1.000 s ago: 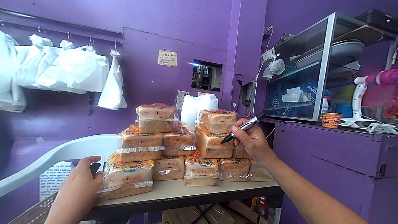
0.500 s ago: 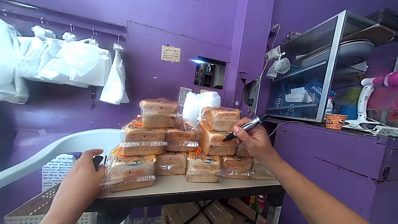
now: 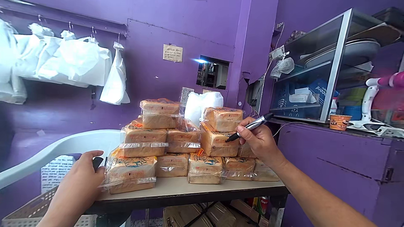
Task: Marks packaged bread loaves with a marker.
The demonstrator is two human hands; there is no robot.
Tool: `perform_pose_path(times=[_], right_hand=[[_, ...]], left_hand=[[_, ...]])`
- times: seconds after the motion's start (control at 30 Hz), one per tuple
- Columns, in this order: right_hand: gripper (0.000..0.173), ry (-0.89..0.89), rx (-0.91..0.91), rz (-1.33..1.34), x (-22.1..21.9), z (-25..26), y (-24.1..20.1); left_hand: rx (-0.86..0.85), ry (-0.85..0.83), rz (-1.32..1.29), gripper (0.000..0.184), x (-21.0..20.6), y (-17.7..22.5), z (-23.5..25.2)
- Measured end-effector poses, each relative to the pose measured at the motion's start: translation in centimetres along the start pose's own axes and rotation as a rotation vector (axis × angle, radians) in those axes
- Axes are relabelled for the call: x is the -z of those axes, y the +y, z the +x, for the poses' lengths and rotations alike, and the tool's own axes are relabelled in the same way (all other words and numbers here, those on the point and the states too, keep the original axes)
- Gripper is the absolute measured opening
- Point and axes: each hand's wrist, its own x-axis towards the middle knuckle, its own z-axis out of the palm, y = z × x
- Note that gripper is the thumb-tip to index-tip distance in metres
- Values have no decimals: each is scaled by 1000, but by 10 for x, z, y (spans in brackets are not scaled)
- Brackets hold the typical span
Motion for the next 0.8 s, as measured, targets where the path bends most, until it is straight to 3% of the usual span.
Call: perform_pose_path(times=[0.13,0.33,0.8], right_hand=[[12,81,-22,124,17,2,-8],[15,252,-49,101,62,1,-12],[14,244,-176,72,74,-28,9]], left_hand=[[-14,-18,-7,43,1,-1,0],[-40,-58,5,46,5,1,-3],[-4,-156,54,49,17,30,-13]])
